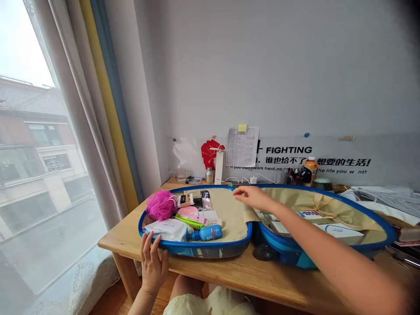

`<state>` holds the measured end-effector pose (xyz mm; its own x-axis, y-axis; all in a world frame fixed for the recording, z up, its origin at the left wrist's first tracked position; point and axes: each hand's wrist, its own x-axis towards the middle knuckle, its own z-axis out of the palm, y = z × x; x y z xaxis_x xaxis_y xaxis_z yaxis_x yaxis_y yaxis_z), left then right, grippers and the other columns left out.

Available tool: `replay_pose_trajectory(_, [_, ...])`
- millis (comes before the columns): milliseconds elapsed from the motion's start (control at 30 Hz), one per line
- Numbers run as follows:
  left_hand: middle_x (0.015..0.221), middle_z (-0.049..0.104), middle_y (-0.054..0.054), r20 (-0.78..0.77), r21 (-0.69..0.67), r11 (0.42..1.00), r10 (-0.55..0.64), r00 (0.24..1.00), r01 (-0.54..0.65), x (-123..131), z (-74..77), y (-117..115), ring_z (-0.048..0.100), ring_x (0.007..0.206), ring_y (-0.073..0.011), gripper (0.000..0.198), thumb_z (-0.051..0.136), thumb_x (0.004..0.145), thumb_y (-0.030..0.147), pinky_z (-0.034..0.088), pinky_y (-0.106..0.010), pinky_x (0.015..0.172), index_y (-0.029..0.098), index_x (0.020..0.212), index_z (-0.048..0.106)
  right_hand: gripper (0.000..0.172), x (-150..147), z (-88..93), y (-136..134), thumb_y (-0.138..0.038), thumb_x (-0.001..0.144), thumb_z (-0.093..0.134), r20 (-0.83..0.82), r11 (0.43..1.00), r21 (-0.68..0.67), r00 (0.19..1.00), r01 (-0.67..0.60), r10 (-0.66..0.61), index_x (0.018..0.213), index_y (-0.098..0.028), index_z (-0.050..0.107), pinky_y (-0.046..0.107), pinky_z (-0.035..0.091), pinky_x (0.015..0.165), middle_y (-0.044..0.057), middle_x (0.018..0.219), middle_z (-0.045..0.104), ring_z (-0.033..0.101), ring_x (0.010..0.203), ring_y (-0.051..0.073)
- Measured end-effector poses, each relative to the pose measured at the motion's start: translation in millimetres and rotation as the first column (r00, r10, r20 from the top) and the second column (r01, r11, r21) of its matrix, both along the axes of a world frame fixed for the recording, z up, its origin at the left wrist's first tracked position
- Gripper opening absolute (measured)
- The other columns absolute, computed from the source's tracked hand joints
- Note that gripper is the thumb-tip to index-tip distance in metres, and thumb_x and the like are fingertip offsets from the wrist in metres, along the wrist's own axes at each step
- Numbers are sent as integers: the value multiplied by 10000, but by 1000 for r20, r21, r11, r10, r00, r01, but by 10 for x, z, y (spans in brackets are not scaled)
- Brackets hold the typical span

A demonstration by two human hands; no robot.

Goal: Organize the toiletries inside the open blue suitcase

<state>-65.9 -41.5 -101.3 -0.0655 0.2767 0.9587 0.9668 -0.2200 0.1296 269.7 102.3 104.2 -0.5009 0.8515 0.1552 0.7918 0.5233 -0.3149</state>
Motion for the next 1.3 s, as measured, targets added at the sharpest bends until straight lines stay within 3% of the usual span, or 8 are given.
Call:
replay_pose_trajectory(133, [1498, 325, -153, 1, -2, 1000, 0, 1000, 0, -6, -9, 1, 188, 1463, -293, 525, 455, 920, 169, 226, -537, 1172, 211, 1427, 326, 262, 618, 17, 395, -349, 914, 493, 113, 981, -8, 975, 192, -190, 1068, -192, 636, 374, 469, 909, 67, 1101, 659, 606, 997, 185])
replay_pose_trajectory(300, [1494, 326, -156, -3, -2, 1000, -3, 1000, 3, -13, -10, 0, 187, 1464, -290, 527, 457, 917, 161, 220, -526, 1176, 204, 1426, 329, 302, 1040, -320, 573, -390, 901, 568, 313, 954, -112, 921, 278, -232, 1101, -167, 609, 391, 502, 899, 65, 1135, 621, 598, 1002, 163])
replay_pose_trajectory(533, [1502, 316, -152, -13, 1, 1000, 2, 1000, -2, -18, -3, 0, 175, 1468, -281, 536, 455, 917, 160, 219, -514, 1179, 208, 1434, 322, 329, 1064, -562, 672, -378, 912, 554, 423, 939, -119, 872, 324, -247, 1173, -181, 583, 401, 507, 906, 79, 1208, 590, 588, 1039, 172])
replay_pose_trajectory(733, [1505, 314, -152, -9, -2, 1000, -3, 1000, 3, -8, 1, -4, 179, 1467, -283, 539, 449, 921, 165, 220, -526, 1177, 210, 1439, 312, 322, 1006, -548, 638, -371, 906, 565, 467, 941, -74, 845, 331, -261, 1158, -173, 588, 407, 507, 907, 76, 1199, 594, 587, 1046, 176])
replay_pose_trajectory(900, [1503, 315, -154, 0, -5, 1000, -3, 1000, 3, -3, -3, -2, 179, 1466, -290, 532, 450, 921, 170, 225, -536, 1172, 210, 1435, 318, 313, 1013, -412, 603, -375, 900, 573, 420, 921, 13, 834, 389, -358, 1140, -175, 592, 394, 510, 888, 72, 1165, 603, 592, 1020, 171])
replay_pose_trajectory(1067, [1496, 321, -157, -3, -8, 1000, -6, 1000, 6, -13, -13, 1, 180, 1466, -291, 531, 451, 920, 166, 220, -528, 1174, 206, 1434, 322, 337, 814, -156, 612, -405, 920, 531, 250, 917, 113, 883, 382, -398, 1167, -180, 574, 370, 513, 859, 75, 1156, 604, 598, 985, 163])
replay_pose_trajectory(1167, [1493, 325, -159, 0, -13, 1000, -1, 1000, 1, -21, -22, -2, 187, 1463, -295, 528, 449, 918, 162, 227, -540, 1169, 206, 1429, 326, 362, 439, -85, 581, -407, 920, 529, 178, 960, 130, 947, 247, -267, 1192, -169, 559, 382, 508, 872, 74, 1164, 603, 597, 993, 165])
replay_pose_trajectory(1300, [1491, 327, -156, -4, -12, 1000, 0, 1000, 0, -20, -26, -5, 186, 1464, -292, 520, 443, 921, 176, 230, -544, 1167, 211, 1427, 325, 343, -220, -160, 485, -400, 905, 559, 177, 995, 96, 983, 29, -45, 1163, -174, 582, 395, 504, 896, 70, 1168, 607, 594, 1017, 168])
